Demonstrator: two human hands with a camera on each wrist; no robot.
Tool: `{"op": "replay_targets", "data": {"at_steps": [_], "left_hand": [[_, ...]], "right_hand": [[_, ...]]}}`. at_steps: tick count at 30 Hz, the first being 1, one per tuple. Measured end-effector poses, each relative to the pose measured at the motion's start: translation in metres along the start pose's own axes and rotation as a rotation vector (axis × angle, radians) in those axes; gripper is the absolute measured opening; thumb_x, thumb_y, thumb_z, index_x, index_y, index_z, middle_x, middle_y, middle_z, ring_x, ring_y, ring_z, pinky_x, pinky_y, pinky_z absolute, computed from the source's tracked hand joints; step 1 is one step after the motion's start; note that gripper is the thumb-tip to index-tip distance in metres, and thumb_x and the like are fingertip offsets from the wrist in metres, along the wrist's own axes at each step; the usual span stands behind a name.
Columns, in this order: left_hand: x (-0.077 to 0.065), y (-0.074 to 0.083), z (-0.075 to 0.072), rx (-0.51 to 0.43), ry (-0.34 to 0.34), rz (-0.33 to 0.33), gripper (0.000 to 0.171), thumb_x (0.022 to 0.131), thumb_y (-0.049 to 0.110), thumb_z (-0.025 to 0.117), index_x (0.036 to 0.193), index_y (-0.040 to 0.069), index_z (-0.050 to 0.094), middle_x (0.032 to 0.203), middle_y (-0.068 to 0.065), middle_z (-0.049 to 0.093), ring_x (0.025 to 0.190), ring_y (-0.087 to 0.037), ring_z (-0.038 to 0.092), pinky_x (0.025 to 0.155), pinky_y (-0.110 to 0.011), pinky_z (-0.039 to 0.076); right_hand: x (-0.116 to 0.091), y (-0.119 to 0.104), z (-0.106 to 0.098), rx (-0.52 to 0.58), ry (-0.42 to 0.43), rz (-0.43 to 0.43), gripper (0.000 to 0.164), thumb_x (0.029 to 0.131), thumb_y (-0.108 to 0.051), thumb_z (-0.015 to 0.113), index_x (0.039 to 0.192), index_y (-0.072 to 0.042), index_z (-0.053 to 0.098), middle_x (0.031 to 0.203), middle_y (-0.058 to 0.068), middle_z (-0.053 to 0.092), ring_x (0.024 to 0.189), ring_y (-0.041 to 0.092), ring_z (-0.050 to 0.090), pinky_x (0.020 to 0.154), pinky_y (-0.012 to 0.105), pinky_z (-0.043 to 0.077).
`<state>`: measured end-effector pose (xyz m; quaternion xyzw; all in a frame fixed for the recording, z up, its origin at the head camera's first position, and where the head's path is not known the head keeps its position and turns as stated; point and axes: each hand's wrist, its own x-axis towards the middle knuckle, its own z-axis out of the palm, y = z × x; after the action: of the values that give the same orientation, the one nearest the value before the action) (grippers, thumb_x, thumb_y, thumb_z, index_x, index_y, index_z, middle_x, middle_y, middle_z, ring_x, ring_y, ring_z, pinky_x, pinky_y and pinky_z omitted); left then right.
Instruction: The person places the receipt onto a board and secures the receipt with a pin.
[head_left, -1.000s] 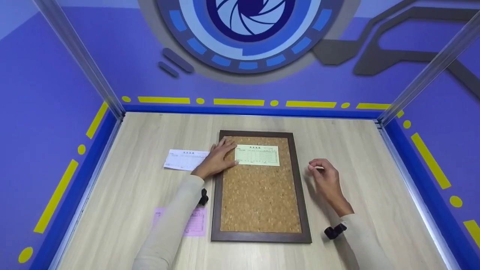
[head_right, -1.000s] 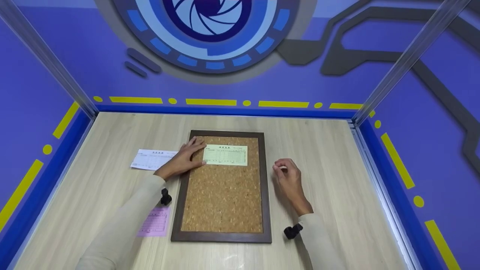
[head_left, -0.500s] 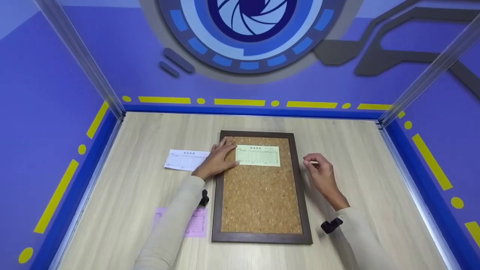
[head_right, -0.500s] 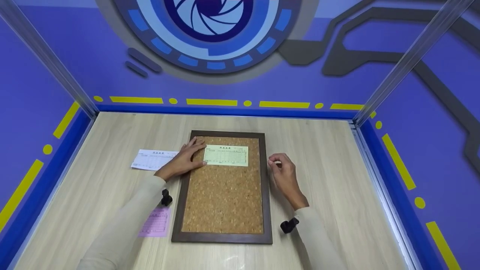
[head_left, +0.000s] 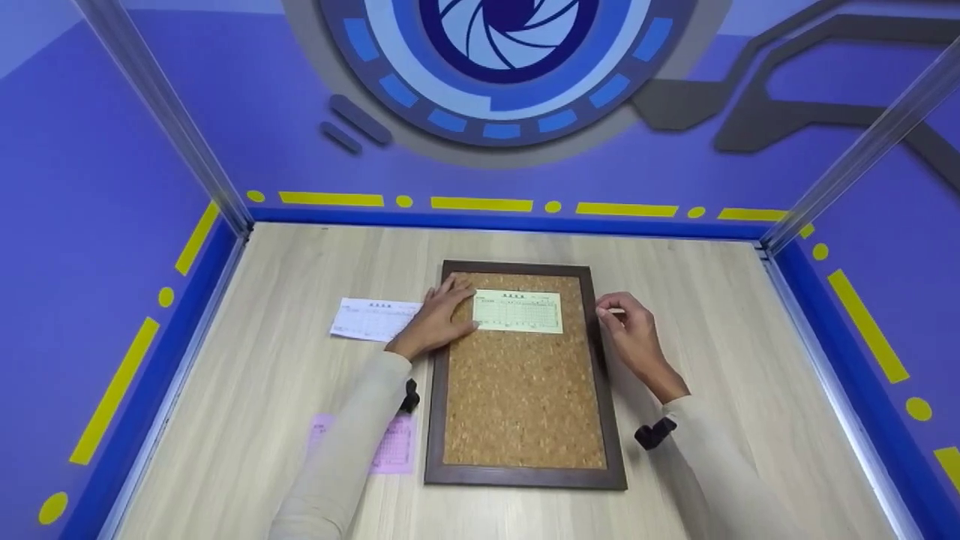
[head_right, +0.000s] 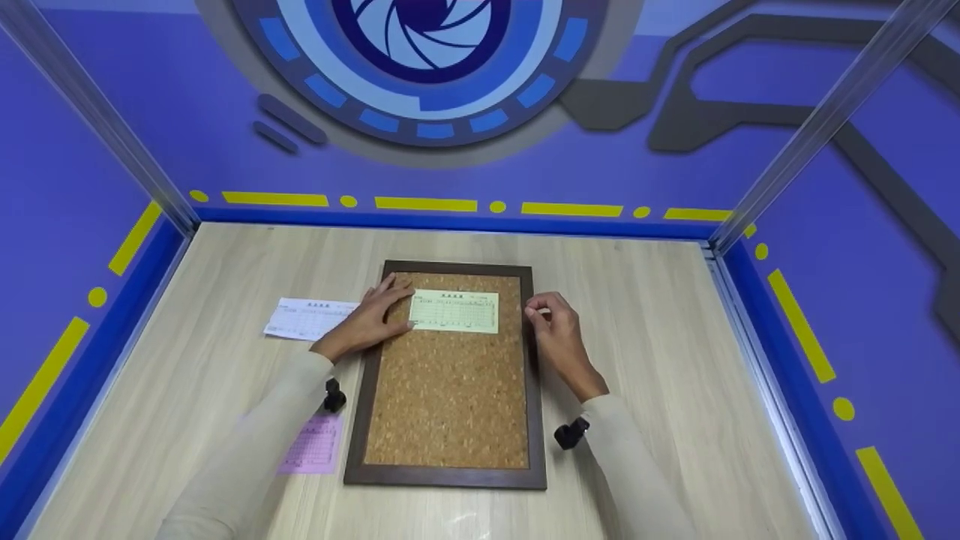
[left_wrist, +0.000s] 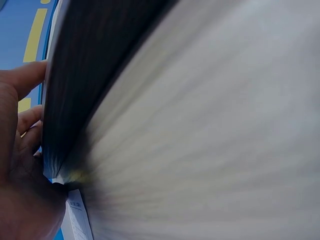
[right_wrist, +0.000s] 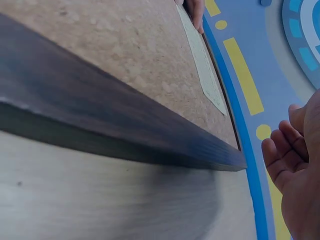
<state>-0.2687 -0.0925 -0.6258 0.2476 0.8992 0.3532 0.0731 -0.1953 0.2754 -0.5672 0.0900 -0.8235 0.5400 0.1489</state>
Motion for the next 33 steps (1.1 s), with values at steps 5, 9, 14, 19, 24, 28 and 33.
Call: {"op": "replay_targets", "data": {"at_steps": [5, 9, 14, 19, 24, 28, 33], "left_hand": [[0.002, 0.000, 0.002, 0.003, 0.007, -0.008, 0.074, 0.101, 0.032, 0.075, 0.164, 0.005, 0.050, 0.176, -0.014, 0.038, 0.170, -0.036, 0.013, 0.134, -0.065, 0.008], [0.003, 0.001, 0.003, -0.006, 0.012, 0.003, 0.073, 0.100, 0.030, 0.076, 0.163, 0.003, 0.050, 0.177, -0.015, 0.036, 0.170, -0.038, 0.013, 0.134, -0.067, 0.009], [0.003, 0.000, 0.002, -0.024, 0.021, 0.016, 0.073, 0.099, 0.028, 0.076, 0.162, 0.002, 0.051, 0.176, -0.017, 0.037, 0.169, -0.040, 0.014, 0.133, -0.068, 0.009], [0.002, -0.001, 0.000, -0.036, 0.016, 0.019, 0.073, 0.099, 0.028, 0.077, 0.162, 0.002, 0.050, 0.177, -0.016, 0.037, 0.169, -0.040, 0.013, 0.133, -0.069, 0.009], [0.002, -0.001, 0.000, -0.033, 0.017, 0.017, 0.074, 0.098, 0.028, 0.078, 0.162, 0.001, 0.051, 0.175, -0.018, 0.040, 0.169, -0.040, 0.014, 0.133, -0.068, 0.009], [0.001, -0.001, 0.000, -0.034, 0.011, 0.016, 0.074, 0.098, 0.029, 0.077, 0.162, 0.001, 0.051, 0.174, -0.018, 0.041, 0.169, -0.039, 0.014, 0.133, -0.069, 0.008], [0.000, -0.001, -0.001, -0.046, 0.001, 0.004, 0.074, 0.099, 0.030, 0.076, 0.163, 0.003, 0.050, 0.175, -0.016, 0.039, 0.170, -0.037, 0.012, 0.133, -0.067, 0.007]], "right_hand": [[0.008, 0.000, 0.005, 0.004, -0.006, -0.014, 0.007, 0.103, 0.011, 0.068, 0.104, 0.018, 0.066, 0.112, 0.032, 0.071, 0.101, 0.028, 0.068, 0.083, 0.013, 0.053], [0.012, 0.001, 0.010, 0.000, -0.022, -0.005, 0.006, 0.103, 0.010, 0.068, 0.104, 0.016, 0.067, 0.111, 0.031, 0.071, 0.102, 0.026, 0.067, 0.084, 0.013, 0.054], [0.016, 0.000, 0.017, 0.005, -0.047, 0.008, 0.008, 0.104, 0.008, 0.068, 0.104, 0.015, 0.067, 0.114, 0.033, 0.070, 0.104, 0.029, 0.067, 0.084, 0.014, 0.053], [0.021, -0.003, 0.025, 0.034, -0.030, 0.012, 0.008, 0.103, 0.010, 0.068, 0.103, 0.018, 0.067, 0.113, 0.035, 0.069, 0.102, 0.035, 0.066, 0.082, 0.013, 0.052], [0.026, -0.006, 0.027, 0.056, -0.016, 0.006, 0.007, 0.102, 0.012, 0.068, 0.102, 0.018, 0.066, 0.111, 0.034, 0.070, 0.102, 0.035, 0.065, 0.083, 0.013, 0.052], [0.029, -0.007, 0.029, 0.050, -0.025, 0.011, 0.006, 0.101, 0.013, 0.068, 0.102, 0.019, 0.067, 0.111, 0.034, 0.070, 0.102, 0.034, 0.065, 0.084, 0.012, 0.051], [0.030, -0.005, 0.034, 0.054, -0.053, 0.025, 0.008, 0.103, 0.011, 0.068, 0.103, 0.019, 0.067, 0.111, 0.036, 0.069, 0.103, 0.048, 0.066, 0.084, 0.012, 0.050]]}}
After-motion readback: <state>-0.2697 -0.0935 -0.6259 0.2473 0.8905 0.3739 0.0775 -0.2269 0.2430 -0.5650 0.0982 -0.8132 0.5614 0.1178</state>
